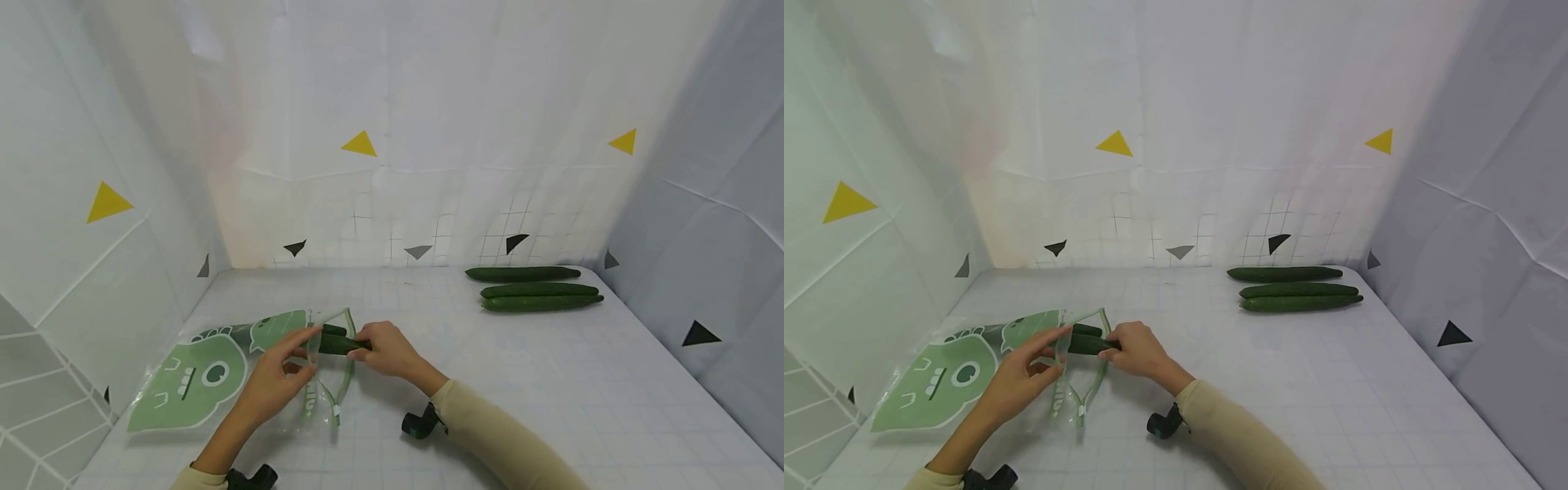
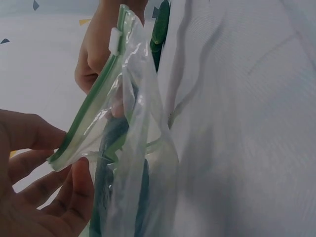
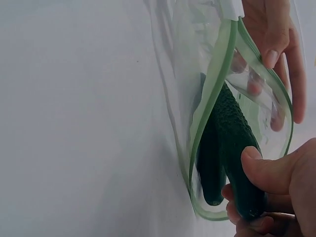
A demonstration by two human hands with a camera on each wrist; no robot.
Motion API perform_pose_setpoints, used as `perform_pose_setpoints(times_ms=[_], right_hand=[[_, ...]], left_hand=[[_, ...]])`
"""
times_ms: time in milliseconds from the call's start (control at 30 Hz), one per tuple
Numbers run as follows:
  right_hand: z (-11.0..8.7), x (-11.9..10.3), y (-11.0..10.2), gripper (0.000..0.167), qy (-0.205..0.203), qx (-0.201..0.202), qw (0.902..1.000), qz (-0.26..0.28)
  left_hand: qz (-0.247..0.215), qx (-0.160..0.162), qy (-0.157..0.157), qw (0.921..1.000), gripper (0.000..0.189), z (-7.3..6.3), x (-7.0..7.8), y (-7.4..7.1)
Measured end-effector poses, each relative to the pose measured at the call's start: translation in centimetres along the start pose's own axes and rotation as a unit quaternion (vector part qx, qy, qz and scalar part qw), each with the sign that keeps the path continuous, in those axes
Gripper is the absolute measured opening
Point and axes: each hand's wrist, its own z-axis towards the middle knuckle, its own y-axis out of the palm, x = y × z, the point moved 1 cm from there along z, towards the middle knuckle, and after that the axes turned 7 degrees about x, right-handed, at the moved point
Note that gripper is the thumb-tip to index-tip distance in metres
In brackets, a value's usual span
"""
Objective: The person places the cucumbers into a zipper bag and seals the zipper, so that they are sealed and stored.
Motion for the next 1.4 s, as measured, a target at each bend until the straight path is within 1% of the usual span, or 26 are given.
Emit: perform_pose_setpoints(times_ms=[200, 367, 500, 600, 900, 967, 1100, 1233, 1400], right_hand=[[0.8, -0.4, 0.8, 0.015, 0.004, 0.001, 1.0000, -0.006], [1.5, -0.6, 1.5, 0.016, 0.011, -0.001, 0.9999, 0.001], [2.0, -0.7, 2.0, 0.014, 0.016, -0.004, 0.9999, 0.004], [2.3, -0.9, 2.4, 0.014, 0.013, 0.000, 0.9999, 0.000], [3.0, -1.4, 3.5, 0.022, 0.003, 0.008, 0.9994, -0.033], [3.1, -1.5, 3.8, 0.021, 0.004, 0.010, 0.9989, -0.045], [3.3, -1.5, 4.3, 0.015, 0.018, 0.013, 0.9981, -0.057], [3.5, -1.3, 4.6, 0.015, 0.035, 0.018, 0.9976, -0.056], [3.4, -1.1, 4.6, 0.015, 0.052, 0.019, 0.9969, -0.055]], left_hand=[[-0.002, -0.005, 0.003, 1.0000, 0.067, 0.0, -0.1, -0.1], [0.000, -0.005, -0.001, 1.0000, 0.068, -0.1, -0.3, -0.1], [-0.004, -0.005, 0.001, 1.0000, 0.068, -0.1, -0.3, -0.1], [-0.007, -0.004, 0.004, 1.0000, 0.066, -0.1, -0.2, -0.1], [-0.006, -0.001, 0.005, 1.0000, 0.065, -0.1, -0.3, -0.1], [-0.011, -0.001, 0.004, 0.9999, 0.064, -0.1, -0.2, -0.1], [-0.020, -0.002, 0.007, 0.9998, 0.063, -0.1, 0.1, -0.1], [-0.018, 0.001, 0.010, 0.9998, 0.063, 0.0, 0.2, -0.1], [-0.012, 0.000, 0.005, 0.9999, 0.064, 0.0, -0.1, -0.1]])
